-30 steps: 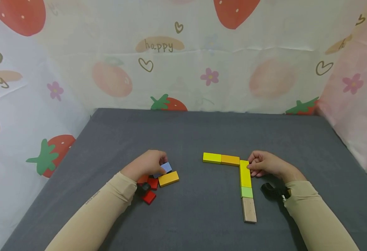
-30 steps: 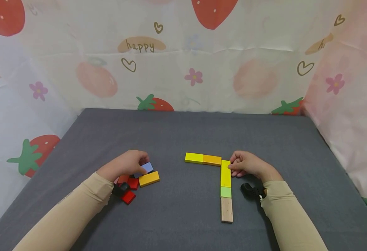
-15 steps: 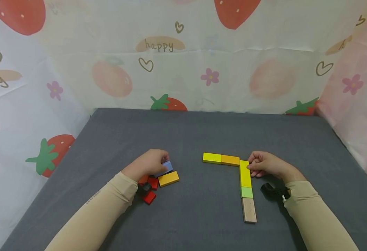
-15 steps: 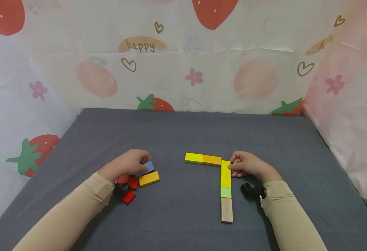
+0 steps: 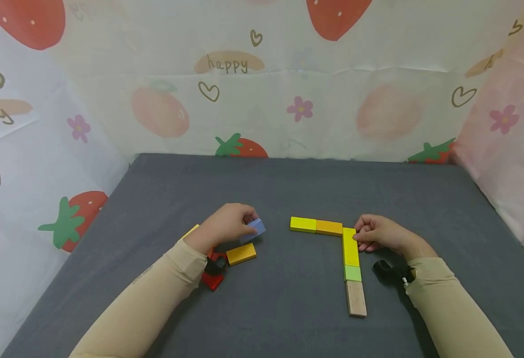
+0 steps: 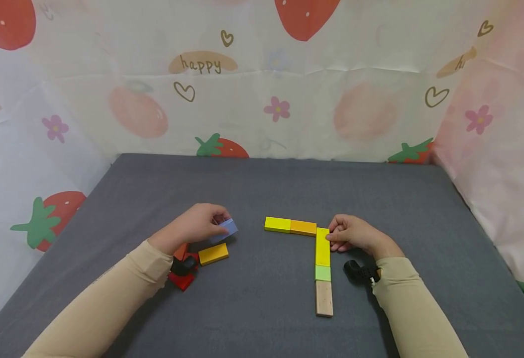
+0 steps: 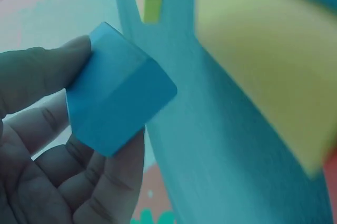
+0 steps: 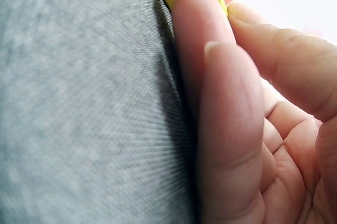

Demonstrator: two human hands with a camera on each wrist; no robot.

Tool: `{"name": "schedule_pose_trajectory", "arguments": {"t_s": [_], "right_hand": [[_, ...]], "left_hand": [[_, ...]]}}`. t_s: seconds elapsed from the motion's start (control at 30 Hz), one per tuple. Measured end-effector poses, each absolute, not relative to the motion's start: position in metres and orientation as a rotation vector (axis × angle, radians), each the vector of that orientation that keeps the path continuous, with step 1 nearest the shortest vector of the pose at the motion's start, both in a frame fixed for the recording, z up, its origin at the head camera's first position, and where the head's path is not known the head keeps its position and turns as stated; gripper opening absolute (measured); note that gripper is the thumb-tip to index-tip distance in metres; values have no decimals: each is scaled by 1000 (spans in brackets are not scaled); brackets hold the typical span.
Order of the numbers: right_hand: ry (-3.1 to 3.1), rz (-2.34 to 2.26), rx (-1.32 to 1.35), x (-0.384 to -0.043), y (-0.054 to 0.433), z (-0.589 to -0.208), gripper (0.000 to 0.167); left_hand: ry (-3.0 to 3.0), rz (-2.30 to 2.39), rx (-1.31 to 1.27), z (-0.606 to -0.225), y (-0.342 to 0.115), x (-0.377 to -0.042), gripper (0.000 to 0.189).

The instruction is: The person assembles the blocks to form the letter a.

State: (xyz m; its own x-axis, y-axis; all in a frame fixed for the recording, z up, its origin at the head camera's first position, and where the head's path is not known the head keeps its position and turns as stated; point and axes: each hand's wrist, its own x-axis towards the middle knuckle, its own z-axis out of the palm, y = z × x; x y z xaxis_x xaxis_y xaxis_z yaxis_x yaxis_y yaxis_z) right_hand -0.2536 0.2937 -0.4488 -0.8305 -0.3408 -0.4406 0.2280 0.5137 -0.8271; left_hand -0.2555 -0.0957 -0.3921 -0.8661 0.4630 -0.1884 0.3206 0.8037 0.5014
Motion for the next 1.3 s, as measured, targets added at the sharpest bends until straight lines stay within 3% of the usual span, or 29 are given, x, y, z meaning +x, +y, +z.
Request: {"name": "schedule_pose_trajectory", "arguments": {"t_s": [0.6, 1.3], "right_hand": [[2179, -1324, -145, -252, 295, -448, 23], [2180, -1335, -124, -252, 294, -448, 24]], "left_hand": [[2446, 779, 796, -392, -23, -248, 27], [2363, 637, 973, -414, 34, -240, 14]]}}
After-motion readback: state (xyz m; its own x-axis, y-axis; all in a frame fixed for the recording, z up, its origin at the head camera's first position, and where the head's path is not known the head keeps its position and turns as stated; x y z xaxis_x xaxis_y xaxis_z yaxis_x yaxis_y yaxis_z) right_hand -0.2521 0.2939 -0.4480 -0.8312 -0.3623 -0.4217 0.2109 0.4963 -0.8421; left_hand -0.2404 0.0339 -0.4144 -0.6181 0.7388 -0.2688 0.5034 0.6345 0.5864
